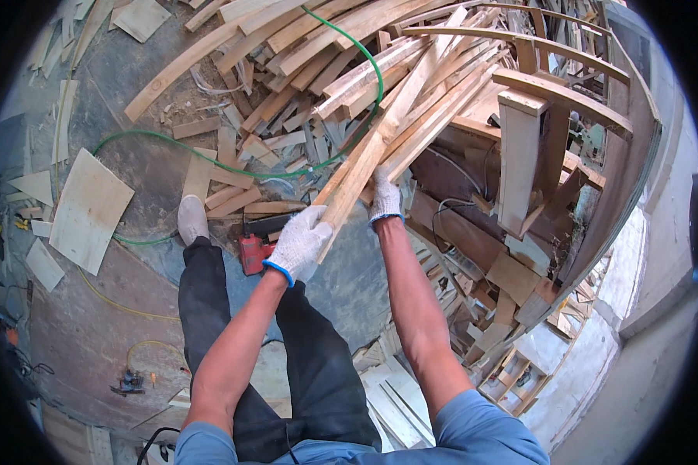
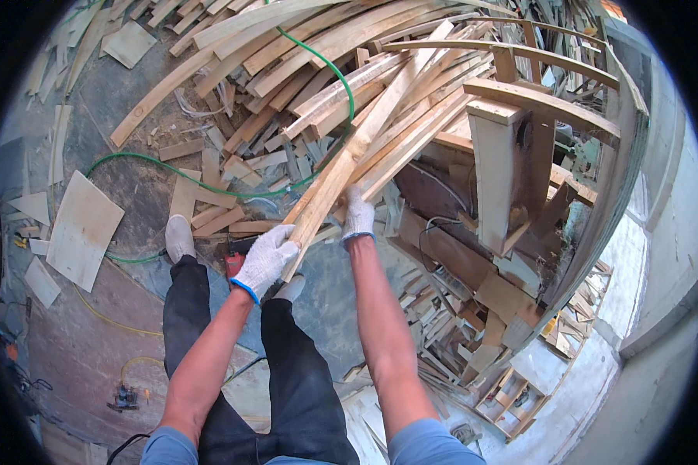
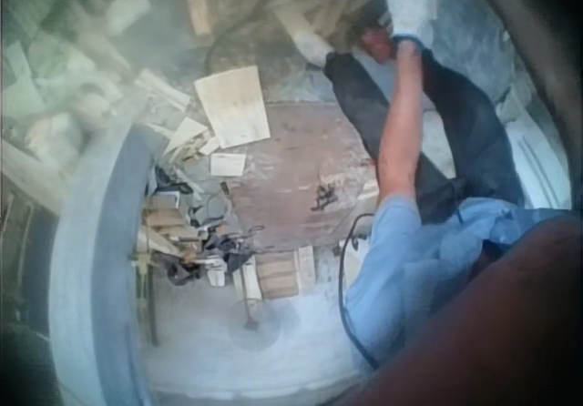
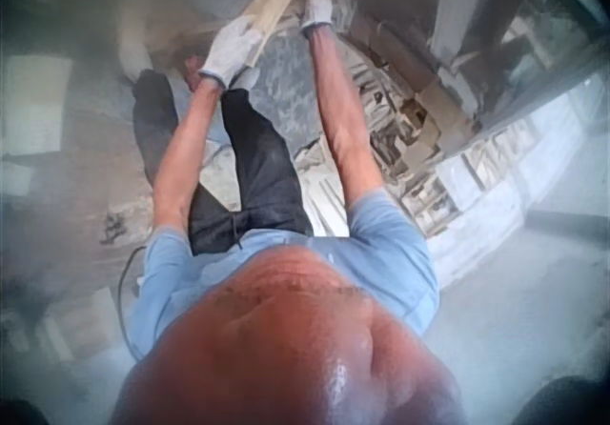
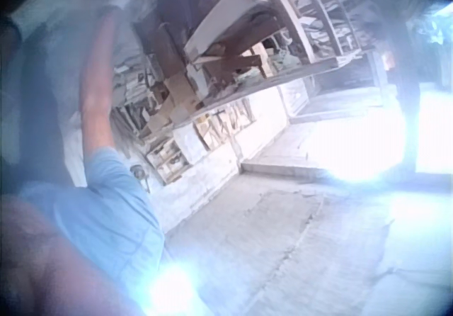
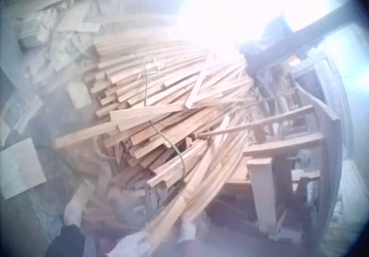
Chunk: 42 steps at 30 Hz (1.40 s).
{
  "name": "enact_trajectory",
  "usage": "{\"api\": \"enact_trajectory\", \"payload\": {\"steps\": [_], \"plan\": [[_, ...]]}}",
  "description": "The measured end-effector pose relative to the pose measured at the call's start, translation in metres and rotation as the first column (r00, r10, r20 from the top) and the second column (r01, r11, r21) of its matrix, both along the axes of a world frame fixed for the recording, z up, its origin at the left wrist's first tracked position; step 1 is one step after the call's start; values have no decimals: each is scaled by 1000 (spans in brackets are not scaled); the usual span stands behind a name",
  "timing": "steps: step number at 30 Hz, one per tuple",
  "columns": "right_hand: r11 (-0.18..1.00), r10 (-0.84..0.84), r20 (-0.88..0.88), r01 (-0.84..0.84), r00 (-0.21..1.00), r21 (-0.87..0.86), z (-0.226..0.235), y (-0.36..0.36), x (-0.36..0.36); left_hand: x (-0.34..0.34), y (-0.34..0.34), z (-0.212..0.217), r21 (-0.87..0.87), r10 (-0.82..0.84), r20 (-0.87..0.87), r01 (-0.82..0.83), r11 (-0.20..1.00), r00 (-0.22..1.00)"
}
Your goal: The person uses a nail gun to attach a wooden panel to a frame, then hammers the edges to secure it. They measure the structure with a tape measure and handle several thin wooden strips, inspecting and stacking them.
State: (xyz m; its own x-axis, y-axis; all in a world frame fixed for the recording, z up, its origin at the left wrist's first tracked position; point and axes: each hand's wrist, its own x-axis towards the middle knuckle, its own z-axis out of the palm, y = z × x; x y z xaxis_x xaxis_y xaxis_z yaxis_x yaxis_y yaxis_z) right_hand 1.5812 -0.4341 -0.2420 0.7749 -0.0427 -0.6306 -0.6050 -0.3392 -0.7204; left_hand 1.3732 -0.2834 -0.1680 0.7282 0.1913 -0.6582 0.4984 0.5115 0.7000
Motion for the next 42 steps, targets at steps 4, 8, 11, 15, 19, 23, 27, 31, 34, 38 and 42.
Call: {"api": "enact_trajectory", "payload": {"steps": [4,8,11,15,19,23,27,31,34,38,42], "plan": [[981,-36,-148,63,988,182,36,-14,8,4,12,9,-86,33,-49,-37,996,998],[891,-8,-302,144,953,431,80,-9,-3,6,8,2,33,18,-73,-15,999,997],[828,74,-337,130,939,545,103,1,-28,7,4,-2,40,7,-69,-5,999,998],[720,110,-390,197,914,665,126,13,-58,6,4,-1,74,15,-68,-10,997,998],[716,92,-419,232,903,658,136,16,-76,8,-2,-1,171,41,-73,-28,985,996],[752,64,-429,239,901,614,127,10,-83,11,-9,-2,301,58,-65,-36,953,996],[889,-28,-363,189,932,416,121,10,-90,11,-5,-6,221,83,-27,-75,972,996],[921,-157,-372,272,915,280,120,11,-93,11,-3,-8,175,70,-49,-61,983,996],[916,-153,-399,282,904,286,120,-1,-92,10,-3,-9,203,86,-35,-77,976,996],[809,-133,-439,354,888,470,123,-4,-86,11,-5,-10,192,86,-57,-73,979,995],[810,-208,-425,399,881,430,122,5,-98,12,-2,-10,195,72,-55,-60,979,996]]}}
